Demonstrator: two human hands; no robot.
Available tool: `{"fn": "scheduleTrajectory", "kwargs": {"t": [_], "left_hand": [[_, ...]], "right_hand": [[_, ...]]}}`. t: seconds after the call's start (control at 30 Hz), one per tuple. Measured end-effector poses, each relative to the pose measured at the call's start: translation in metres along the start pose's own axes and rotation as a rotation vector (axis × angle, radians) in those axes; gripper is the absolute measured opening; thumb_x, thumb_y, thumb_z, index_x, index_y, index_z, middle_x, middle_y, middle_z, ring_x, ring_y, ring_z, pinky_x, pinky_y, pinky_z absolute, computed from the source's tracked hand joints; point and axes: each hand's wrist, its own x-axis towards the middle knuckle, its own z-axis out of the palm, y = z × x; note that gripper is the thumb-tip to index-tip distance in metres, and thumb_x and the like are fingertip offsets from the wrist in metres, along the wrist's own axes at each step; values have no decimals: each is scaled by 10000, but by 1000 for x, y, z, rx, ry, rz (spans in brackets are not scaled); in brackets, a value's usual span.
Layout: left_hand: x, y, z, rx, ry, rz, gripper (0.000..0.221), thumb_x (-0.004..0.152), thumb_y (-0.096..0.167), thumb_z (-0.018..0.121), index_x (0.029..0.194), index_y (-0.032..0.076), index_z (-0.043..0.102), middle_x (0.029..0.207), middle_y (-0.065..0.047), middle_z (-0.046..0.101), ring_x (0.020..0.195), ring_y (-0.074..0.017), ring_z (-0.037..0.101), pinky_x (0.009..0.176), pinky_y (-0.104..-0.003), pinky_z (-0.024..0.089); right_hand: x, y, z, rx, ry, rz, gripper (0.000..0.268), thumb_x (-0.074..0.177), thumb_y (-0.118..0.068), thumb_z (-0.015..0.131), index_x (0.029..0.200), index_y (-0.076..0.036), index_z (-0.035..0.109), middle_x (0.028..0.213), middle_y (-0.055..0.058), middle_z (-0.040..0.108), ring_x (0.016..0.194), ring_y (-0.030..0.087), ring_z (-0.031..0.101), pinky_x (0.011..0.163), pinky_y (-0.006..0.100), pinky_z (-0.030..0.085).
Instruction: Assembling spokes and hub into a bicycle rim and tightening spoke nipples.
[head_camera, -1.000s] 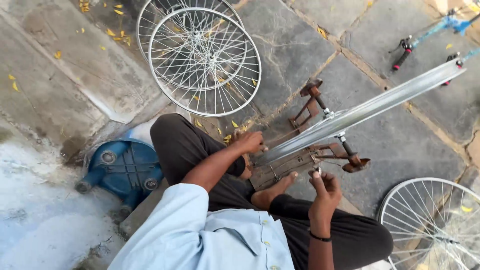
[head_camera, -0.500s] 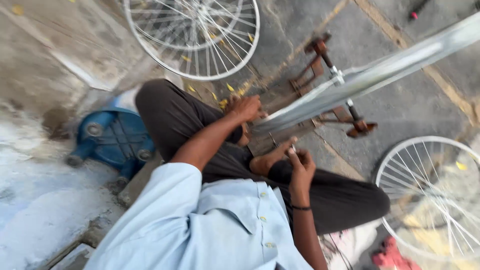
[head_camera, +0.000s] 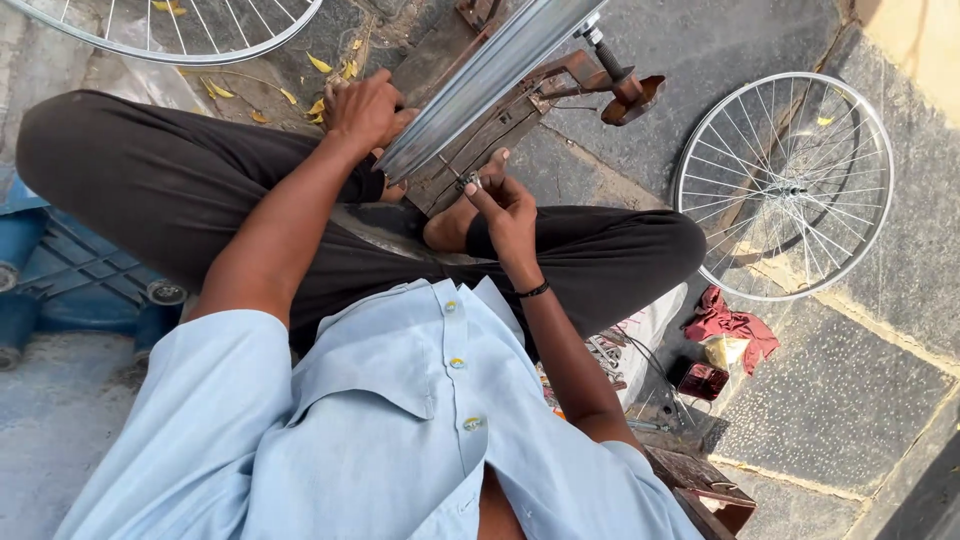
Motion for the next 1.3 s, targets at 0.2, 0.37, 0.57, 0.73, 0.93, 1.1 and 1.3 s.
{"fn": "scheduleTrajectory", "kwargs": {"t": [0.2, 0.37, 0.57, 0.73, 0.93, 1.1, 1.3], "left_hand": [[-1, 0, 1, -24, 18, 46, 326, 911, 481, 767, 1018, 178, 824, 1205, -77, 633, 1070, -406, 645, 1116, -691, 265], [6, -12, 17, -24, 67, 63, 279, 894, 430, 779, 982, 172, 836, 1212, -77, 637, 1050, -414, 644, 1060, -688, 311], [8, -11, 17, -48, 68, 80, 319, 907, 461, 783, 942, 147, 826, 1213, -85, 639, 1018, -401, 652, 1033, -657, 357], [5, -6, 9, -34, 65, 79, 301, 902, 456, 783, 947, 162, 831, 1182, -83, 644, 1017, -401, 652, 1078, -698, 285], [4, -6, 12, -41, 79, 65, 305, 884, 463, 789, 954, 170, 832, 1183, -80, 643, 1040, -413, 642, 1082, -704, 263], [8, -13, 18, -45, 55, 53, 275, 886, 437, 785, 968, 178, 832, 1168, -73, 648, 1045, -403, 649, 1107, -688, 270], [7, -5, 9, -36, 59, 68, 302, 900, 454, 785, 946, 159, 832, 1157, -76, 652, 1017, -398, 646, 1101, -680, 283]], "right_hand": [[0, -5, 16, -202, -24, -61, 217, 907, -151, 786, 987, 25, 688, 897, 59, 698, 831, 113, 644, 775, 277, 528], [-12, -46, 47, -409, -125, -398, 336, 888, -190, 790, 1016, 21, 563, 1028, 149, 672, 908, 213, 703, 841, 367, 568], [-13, -55, 75, -603, -62, -776, 371, 834, -167, 866, 881, -28, 525, 882, 121, 646, 761, 240, 667, 835, 432, 551], [-5, -30, 90, -607, -9, -882, 365, 833, -112, 873, 854, -33, 517, 831, 129, 631, 716, 286, 655, 698, 409, 519], [0, -14, 92, -571, 13, -941, 320, 851, -70, 827, 864, -39, 509, 869, 134, 634, 742, 302, 669, 645, 391, 526], [18, 13, 86, -661, -23, -888, 312, 797, -57, 831, 849, -45, 524, 793, 114, 599, 708, 303, 651, 630, 411, 515], [-5, -14, 83, -598, -64, -888, 288, 863, -98, 809, 907, -40, 530, 905, 138, 657, 800, 299, 693, 688, 385, 546]]}}
